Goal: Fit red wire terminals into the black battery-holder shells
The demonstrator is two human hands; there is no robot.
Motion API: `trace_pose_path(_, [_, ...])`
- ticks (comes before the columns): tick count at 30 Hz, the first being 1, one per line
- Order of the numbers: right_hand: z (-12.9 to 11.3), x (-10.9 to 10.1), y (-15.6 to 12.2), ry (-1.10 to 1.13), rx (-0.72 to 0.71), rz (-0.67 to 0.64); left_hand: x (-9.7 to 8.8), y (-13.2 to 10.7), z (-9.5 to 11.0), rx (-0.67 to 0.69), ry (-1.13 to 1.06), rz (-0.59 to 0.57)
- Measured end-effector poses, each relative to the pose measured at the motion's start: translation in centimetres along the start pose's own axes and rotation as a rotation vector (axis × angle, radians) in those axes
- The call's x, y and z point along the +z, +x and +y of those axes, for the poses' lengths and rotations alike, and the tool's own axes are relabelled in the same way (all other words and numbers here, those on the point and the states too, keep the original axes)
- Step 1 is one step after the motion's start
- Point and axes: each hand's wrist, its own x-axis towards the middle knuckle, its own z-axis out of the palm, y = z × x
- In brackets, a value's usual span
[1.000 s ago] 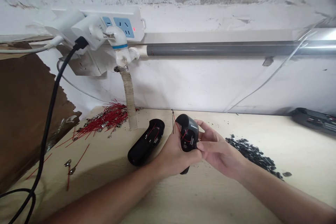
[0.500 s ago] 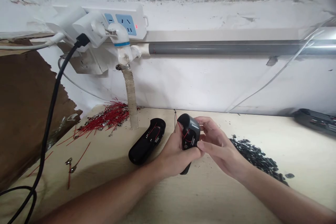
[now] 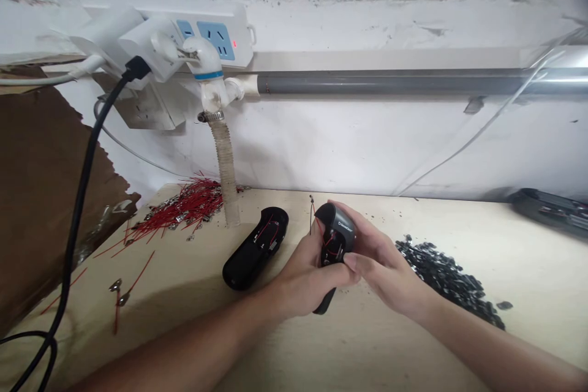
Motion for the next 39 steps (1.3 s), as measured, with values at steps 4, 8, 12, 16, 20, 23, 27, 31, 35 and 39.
trace_pose_path(4, [0.0,0.2,-0.1,-0.032,-0.005,0.022,0.1,0.1,0.0,0.002,-0.025,-0.003])
trace_pose_path(8, [-0.1,0.4,0.0,-0.048,-0.038,0.018,-0.1,0.0,-0.4,-0.004,-0.03,-0.003])
trace_pose_path(12, [-0.4,0.6,0.0,-0.058,-0.037,0.009,-0.3,-0.1,-0.7,-0.003,-0.046,-0.003])
trace_pose_path(16, [-0.5,0.6,-0.1,-0.051,-0.028,-0.004,-0.3,-0.1,-0.5,0.009,-0.036,0.01])
trace_pose_path(20, [-0.5,0.4,0.0,-0.084,-0.055,0.01,-0.2,-0.1,-0.2,0.034,-0.004,-0.011])
trace_pose_path(23, [-0.4,0.3,0.1,-0.068,-0.035,0.024,-0.3,0.1,-0.1,0.018,-0.036,-0.029])
trace_pose_path(27, [-0.4,0.2,-0.1,0.002,0.026,0.015,-0.8,0.4,-0.4,-0.006,-0.141,-0.046])
trace_pose_path(31, [-0.4,0.0,0.0,0.029,0.053,0.034,-1.3,0.6,-0.7,-0.003,-0.178,-0.161])
trace_pose_path(35, [-0.3,-0.1,0.1,-0.009,0.018,0.024,-1.1,0.6,-0.5,0.062,-0.082,-0.118])
trace_pose_path(39, [-0.3,0.2,0.0,-0.05,-0.006,0.033,-0.7,0.7,-0.6,0.085,-0.002,-0.057])
